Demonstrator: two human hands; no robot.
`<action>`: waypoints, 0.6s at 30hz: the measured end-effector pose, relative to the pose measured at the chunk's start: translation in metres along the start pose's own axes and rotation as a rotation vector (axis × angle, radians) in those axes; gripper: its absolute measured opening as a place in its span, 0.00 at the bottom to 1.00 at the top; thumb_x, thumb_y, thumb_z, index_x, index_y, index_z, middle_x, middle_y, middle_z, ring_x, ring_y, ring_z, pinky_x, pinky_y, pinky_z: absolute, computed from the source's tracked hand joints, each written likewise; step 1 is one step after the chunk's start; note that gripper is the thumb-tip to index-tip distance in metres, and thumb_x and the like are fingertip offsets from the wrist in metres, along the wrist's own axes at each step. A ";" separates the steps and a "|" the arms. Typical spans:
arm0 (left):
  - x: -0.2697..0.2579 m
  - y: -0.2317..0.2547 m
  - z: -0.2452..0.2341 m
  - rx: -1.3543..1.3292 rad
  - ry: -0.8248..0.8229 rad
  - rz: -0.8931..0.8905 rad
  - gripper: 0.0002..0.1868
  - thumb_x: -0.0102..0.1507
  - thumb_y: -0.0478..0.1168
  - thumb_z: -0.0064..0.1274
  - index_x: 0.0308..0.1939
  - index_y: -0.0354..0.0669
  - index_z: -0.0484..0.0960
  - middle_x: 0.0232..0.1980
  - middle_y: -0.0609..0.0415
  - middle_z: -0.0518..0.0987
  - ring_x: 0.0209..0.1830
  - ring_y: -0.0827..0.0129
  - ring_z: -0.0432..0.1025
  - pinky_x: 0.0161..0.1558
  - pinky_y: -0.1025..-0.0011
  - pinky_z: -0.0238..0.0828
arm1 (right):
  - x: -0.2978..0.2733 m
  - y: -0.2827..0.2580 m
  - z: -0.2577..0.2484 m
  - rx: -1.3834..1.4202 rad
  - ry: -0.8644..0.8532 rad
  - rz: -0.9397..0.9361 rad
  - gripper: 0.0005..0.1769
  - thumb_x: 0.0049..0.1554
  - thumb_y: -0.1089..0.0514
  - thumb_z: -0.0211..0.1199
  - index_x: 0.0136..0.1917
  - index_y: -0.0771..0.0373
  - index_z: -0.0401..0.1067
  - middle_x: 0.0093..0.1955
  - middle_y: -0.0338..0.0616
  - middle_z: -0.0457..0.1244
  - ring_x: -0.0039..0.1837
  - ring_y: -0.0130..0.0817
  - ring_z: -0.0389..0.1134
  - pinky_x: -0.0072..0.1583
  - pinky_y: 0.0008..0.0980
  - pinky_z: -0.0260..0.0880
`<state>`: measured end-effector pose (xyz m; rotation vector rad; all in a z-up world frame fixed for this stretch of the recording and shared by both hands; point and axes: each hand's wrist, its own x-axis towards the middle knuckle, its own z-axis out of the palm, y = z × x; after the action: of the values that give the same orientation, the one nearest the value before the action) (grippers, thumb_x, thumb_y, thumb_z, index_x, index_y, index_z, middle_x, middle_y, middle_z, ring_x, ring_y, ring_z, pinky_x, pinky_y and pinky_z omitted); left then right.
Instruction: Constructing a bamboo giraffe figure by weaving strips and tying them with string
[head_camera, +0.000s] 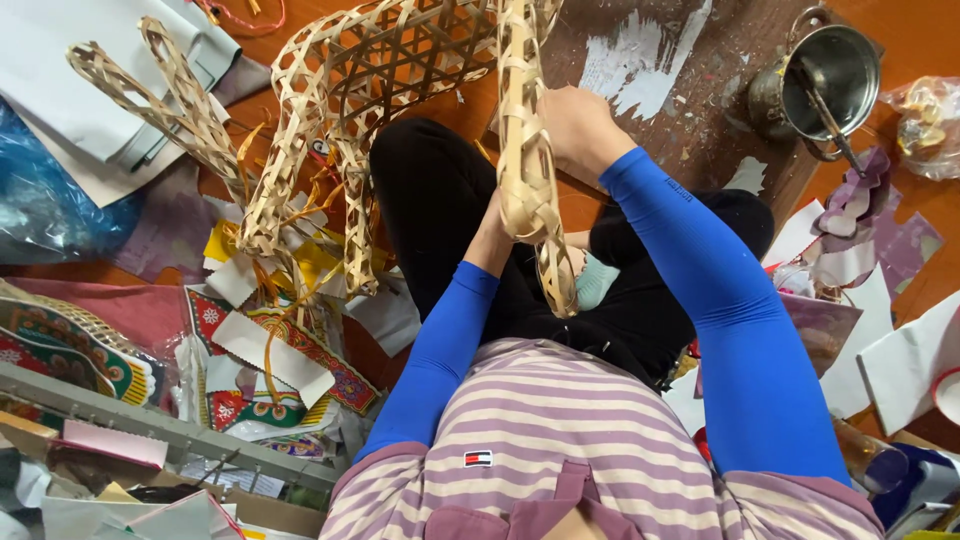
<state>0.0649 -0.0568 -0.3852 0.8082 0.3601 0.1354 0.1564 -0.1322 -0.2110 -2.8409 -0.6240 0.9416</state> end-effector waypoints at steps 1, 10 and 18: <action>0.006 -0.003 0.002 0.025 -0.008 0.024 0.14 0.72 0.41 0.58 0.60 0.41 0.83 0.51 0.48 0.86 0.49 0.65 0.80 0.51 0.66 0.83 | 0.000 -0.002 -0.002 0.009 -0.028 0.021 0.23 0.64 0.37 0.50 0.38 0.55 0.62 0.35 0.42 0.65 0.38 0.48 0.68 0.43 0.52 0.74; -0.061 0.055 -0.005 0.051 -0.238 0.164 0.42 0.61 0.38 0.56 0.81 0.36 0.66 0.77 0.41 0.75 0.74 0.57 0.72 0.74 0.62 0.67 | -0.019 0.001 0.008 -0.030 0.015 -0.070 0.10 0.55 0.61 0.48 0.36 0.65 0.67 0.41 0.56 0.70 0.43 0.63 0.72 0.43 0.61 0.72; -0.073 0.029 -0.079 0.604 -0.259 0.356 0.35 0.73 0.54 0.52 0.78 0.33 0.72 0.69 0.43 0.79 0.65 0.64 0.79 0.66 0.72 0.78 | -0.028 -0.001 0.027 0.097 0.046 -0.318 0.12 0.63 0.56 0.62 0.48 0.65 0.81 0.50 0.60 0.73 0.57 0.68 0.75 0.58 0.64 0.77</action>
<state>-0.0311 -0.0021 -0.3949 1.4689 -0.0015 0.2566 0.1193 -0.1438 -0.2173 -2.5661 -0.9600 0.8245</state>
